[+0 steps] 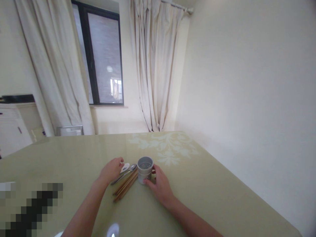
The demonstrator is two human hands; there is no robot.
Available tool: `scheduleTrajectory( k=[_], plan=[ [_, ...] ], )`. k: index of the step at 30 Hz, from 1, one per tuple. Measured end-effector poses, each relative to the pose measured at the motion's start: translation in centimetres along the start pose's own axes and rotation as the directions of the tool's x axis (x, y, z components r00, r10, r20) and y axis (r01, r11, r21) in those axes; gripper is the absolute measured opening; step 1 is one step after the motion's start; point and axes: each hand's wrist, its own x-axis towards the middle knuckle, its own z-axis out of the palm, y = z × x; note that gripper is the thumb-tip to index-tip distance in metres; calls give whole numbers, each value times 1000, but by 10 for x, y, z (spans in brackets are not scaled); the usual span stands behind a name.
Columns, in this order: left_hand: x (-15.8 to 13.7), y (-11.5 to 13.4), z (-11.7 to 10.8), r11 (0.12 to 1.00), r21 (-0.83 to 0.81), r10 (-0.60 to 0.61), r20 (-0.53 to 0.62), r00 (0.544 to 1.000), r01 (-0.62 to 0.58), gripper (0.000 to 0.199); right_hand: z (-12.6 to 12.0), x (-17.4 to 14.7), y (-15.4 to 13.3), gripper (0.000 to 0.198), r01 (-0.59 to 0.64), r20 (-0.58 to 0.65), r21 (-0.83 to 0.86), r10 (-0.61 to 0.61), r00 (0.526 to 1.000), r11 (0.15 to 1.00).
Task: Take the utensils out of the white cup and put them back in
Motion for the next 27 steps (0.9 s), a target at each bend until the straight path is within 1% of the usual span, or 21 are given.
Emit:
scheduleTrajectory(
  k=[4,7,9,11,13,15,18,22,25,27],
  plan=[
    [-3,10,-16,998,-18,64,-18,998,-65,34,3,3,-3,67,-17,-6,-71,16,1000,997],
    [-19,22,-17,991,-25,127,-25,992,-128,34,5,3,-2,70,-31,-21,-97,29,999,995],
    [-37,32,-8,985,-18,171,-23,985,-172,34,7,4,0,69,-16,-51,-94,11,999,995],
    [-57,41,7,980,-9,199,-23,980,-199,32,7,5,4,66,3,-98,-80,-11,995,997],
    [-74,47,24,982,7,189,-57,980,-189,32,7,7,7,62,3,-152,-58,-12,988,998],
    [-85,49,37,981,14,196,-99,976,-196,29,6,8,11,57,-16,-200,-38,8,980,999],
    [-88,47,48,978,29,209,-147,967,-207,28,5,9,15,52,-32,-212,-20,28,977,999],
    [-82,40,53,977,38,214,-204,955,-210,30,8,10,20,54,14,-108,71,-6,994,997],
    [-80,35,56,976,38,218,-224,950,-215,30,13,12,24,61,54,-62,167,-44,997,985],
    [-80,32,55,975,38,222,-235,946,-219,30,15,12,26,68,45,-82,167,-31,996,985]
  ],
)
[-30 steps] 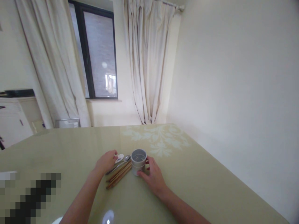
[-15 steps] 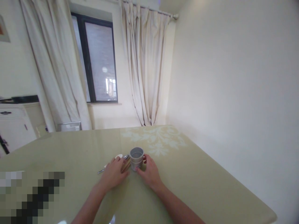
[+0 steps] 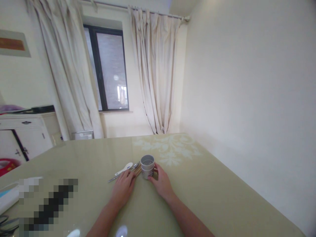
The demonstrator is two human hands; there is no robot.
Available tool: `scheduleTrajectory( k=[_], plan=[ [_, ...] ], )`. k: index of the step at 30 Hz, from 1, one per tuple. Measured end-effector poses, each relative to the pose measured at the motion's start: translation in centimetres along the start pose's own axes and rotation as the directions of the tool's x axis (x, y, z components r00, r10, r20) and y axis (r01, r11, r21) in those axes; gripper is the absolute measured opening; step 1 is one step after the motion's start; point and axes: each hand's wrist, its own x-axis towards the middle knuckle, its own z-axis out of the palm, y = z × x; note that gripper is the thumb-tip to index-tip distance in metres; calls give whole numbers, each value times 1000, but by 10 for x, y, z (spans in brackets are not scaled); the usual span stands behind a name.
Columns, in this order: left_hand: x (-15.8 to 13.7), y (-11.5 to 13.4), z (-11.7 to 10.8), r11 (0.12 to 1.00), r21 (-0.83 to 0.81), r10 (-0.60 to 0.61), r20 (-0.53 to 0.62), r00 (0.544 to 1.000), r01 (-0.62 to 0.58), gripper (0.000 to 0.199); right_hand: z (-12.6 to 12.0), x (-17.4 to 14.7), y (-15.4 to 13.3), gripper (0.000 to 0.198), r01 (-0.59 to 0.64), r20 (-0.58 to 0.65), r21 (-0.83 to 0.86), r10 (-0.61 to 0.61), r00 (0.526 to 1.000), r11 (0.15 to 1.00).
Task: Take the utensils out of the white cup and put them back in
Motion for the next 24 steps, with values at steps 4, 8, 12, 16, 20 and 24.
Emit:
scheduleTrajectory(
  k=[4,8,12,16,20,24],
  plan=[
    [-2,1,-9,999,0,34,-105,994,-34,29,-5,-1,-4,60,12,-185,-67,-25,982,998],
    [-10,20,-12,979,-23,197,-152,969,-202,37,-20,-7,-24,22,144,-226,-84,-159,961,986],
    [-24,48,15,831,5,554,-95,827,-556,28,-27,-23,-54,25,316,41,51,-318,947,947],
    [-38,60,44,668,21,743,-53,667,-743,19,-26,-40,-80,27,339,342,244,-408,847,908],
    [-43,55,45,684,9,729,-56,682,-730,34,-22,-46,-85,32,252,490,214,-327,808,944],
    [-37,57,33,735,-69,665,-121,737,-675,27,-15,-44,-78,35,205,359,159,-250,899,966]
  ],
)
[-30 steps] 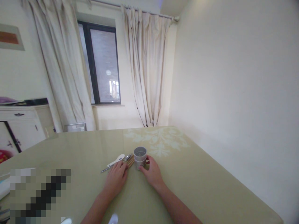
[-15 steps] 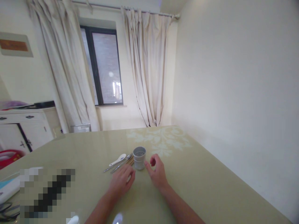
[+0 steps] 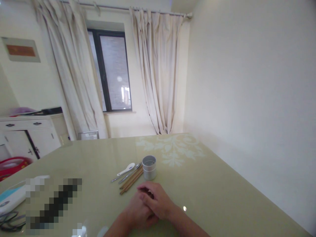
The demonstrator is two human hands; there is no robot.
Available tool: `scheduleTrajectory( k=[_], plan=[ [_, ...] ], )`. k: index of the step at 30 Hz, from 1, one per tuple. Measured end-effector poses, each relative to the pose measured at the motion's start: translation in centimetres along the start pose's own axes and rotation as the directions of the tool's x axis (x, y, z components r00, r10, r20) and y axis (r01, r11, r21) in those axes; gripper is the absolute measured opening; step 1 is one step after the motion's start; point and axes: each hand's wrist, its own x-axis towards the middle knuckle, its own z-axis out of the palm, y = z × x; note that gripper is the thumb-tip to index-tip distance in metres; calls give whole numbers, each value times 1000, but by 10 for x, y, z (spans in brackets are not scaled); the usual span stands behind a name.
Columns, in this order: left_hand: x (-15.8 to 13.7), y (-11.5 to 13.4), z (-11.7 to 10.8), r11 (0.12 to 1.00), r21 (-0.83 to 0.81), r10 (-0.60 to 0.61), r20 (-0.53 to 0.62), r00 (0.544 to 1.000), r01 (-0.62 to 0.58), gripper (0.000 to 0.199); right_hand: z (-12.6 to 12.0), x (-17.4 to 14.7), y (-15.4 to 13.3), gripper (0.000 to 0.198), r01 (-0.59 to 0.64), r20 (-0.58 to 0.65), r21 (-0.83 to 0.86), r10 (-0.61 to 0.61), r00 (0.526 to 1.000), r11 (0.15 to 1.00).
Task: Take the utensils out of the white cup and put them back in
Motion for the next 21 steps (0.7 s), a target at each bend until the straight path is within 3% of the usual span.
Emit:
scheduleTrajectory(
  k=[2,3,4,6,7,8,10,13,15,21],
  plan=[
    [9,0,-8,976,3,-217,-91,972,218,20,1,4,6,38,2,-152,32,3,988,999],
    [15,0,-13,926,10,-372,-147,917,377,22,1,6,9,39,4,-226,47,7,974,999],
    [19,-1,-19,837,13,-533,-206,821,547,26,0,8,12,41,1,-290,56,15,957,998],
    [25,-6,-32,584,-26,-773,-324,546,812,33,-3,12,18,45,-25,-384,63,47,922,998],
    [25,-11,-38,467,-65,-830,-374,413,882,35,-6,13,20,47,-47,-423,63,69,903,997],
    [24,-18,-44,382,-109,-857,-414,308,918,37,-8,14,23,49,-70,-454,63,91,886,996],
    [16,-35,-52,286,-195,-873,-457,171,938,49,-12,14,27,52,-102,-498,67,122,858,993],
    [1,-59,-59,121,-342,-920,-390,-24,932,64,-14,15,30,56,-121,-533,77,143,834,990],
    [-6,-68,-59,44,-404,-944,-316,-94,914,67,-14,15,31,56,-127,-547,89,155,823,988],
    [-5,-66,-48,123,-436,-967,-254,9,892,68,-10,17,35,54,-137,-563,106,173,808,985]
  ],
)
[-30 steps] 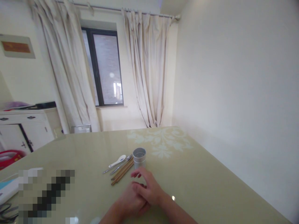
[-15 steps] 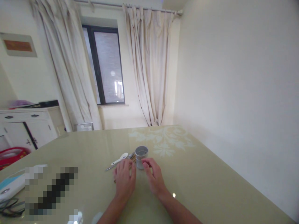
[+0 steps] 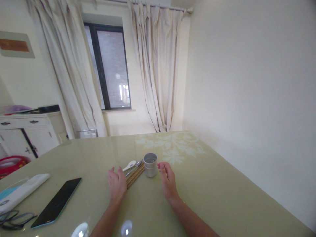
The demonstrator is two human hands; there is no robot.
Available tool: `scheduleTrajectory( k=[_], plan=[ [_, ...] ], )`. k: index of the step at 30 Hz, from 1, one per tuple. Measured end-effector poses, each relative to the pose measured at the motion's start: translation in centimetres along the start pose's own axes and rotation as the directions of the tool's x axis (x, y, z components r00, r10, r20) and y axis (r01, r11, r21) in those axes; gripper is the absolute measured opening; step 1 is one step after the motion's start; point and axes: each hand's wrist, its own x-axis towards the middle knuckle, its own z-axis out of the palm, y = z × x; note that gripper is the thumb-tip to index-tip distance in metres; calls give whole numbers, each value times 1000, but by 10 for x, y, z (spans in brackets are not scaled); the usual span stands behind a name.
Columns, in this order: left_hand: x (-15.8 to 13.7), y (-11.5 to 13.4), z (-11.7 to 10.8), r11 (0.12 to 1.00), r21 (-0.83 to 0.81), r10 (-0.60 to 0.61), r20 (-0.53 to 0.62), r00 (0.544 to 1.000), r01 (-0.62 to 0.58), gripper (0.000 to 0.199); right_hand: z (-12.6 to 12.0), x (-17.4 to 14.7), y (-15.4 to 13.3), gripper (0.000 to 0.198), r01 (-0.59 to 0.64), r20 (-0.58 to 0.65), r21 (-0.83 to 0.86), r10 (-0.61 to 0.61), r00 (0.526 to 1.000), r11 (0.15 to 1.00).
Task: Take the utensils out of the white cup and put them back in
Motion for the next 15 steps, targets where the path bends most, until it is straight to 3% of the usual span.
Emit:
scheduleTrajectory(
  k=[15],
  plan=[
    [0,-8,37,989,-149,-3,-30,1000,-1,66,5,9,19,53,-35,-117,57,42,992,998]
  ],
)
